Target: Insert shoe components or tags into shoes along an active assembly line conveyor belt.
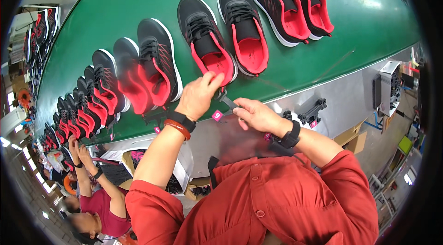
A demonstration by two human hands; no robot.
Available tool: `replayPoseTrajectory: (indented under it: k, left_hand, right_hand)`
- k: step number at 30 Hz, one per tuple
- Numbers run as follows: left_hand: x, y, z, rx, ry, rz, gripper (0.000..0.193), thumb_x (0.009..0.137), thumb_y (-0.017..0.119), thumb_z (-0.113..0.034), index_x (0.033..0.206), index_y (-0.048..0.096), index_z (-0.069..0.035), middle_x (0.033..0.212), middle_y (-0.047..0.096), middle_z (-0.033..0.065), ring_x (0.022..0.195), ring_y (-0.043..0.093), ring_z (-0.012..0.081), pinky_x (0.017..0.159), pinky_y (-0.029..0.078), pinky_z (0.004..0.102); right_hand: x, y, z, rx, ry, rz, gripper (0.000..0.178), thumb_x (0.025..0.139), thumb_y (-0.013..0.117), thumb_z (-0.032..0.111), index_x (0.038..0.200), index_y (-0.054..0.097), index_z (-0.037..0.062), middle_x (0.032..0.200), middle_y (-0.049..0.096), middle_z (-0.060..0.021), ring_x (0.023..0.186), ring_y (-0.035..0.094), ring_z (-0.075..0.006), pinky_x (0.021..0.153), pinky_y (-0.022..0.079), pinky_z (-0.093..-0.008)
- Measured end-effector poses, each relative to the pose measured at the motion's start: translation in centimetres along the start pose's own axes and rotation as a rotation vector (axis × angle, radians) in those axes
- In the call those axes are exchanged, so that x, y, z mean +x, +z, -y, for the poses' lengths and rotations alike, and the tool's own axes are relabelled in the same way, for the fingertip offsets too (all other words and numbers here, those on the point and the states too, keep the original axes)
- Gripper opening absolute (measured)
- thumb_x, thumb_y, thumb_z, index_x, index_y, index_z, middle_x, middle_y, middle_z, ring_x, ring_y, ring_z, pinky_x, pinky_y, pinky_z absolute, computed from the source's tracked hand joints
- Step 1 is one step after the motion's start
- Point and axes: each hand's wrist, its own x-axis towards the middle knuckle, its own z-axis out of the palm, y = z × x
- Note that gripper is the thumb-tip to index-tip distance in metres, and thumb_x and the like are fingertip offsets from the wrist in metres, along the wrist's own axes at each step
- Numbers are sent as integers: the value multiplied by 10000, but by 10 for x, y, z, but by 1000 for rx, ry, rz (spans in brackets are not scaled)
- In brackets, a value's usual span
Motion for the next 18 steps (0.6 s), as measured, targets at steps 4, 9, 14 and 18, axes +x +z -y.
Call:
replayPoseTrajectory:
  k: [4, 9, 14, 18]
  left_hand:
    - [-7, -4, -23, 45, 109, 91, 670, 723, 677, -62, 1349, 523, -244, 1303, 521, 172, 856, 668, 307, 694, 571, 395]
    - [-12, -5, -29, 16, -100, 126, 712, 750, 670, -41, 1400, 478, -260, 1219, 562, 190, 748, 671, 345, 676, 566, 422]
    - [-5, -26, -48, -96, -367, 327, 680, 761, 533, 66, 1381, 508, -211, 1018, 580, 192, 758, 625, 411, 694, 513, 495]
    - [-3, -19, -47, -234, -473, 237, 570, 759, 495, 80, 1271, 603, -147, 955, 609, 208, 849, 613, 427, 770, 481, 491]
  right_hand:
    - [-5, -28, 36, -74, 82, 147, 238, 1004, 470, 251, 971, 568, 36, 616, 612, -19, 521, 506, -95, 533, 409, -300]
    - [0, -65, 46, -811, -563, -322, 229, 901, 610, 189, 1085, 572, 58, 915, 664, -96, 734, 626, -336, 628, 508, -410]
    - [4, -107, 45, -1302, -529, -194, 382, 787, 715, 141, 1134, 572, 74, 1115, 598, -97, 952, 610, -351, 803, 509, -439]
    - [14, -94, 65, -1499, -670, -213, 311, 723, 765, 277, 922, 585, 117, 869, 541, -58, 801, 543, -260, 714, 452, -404]
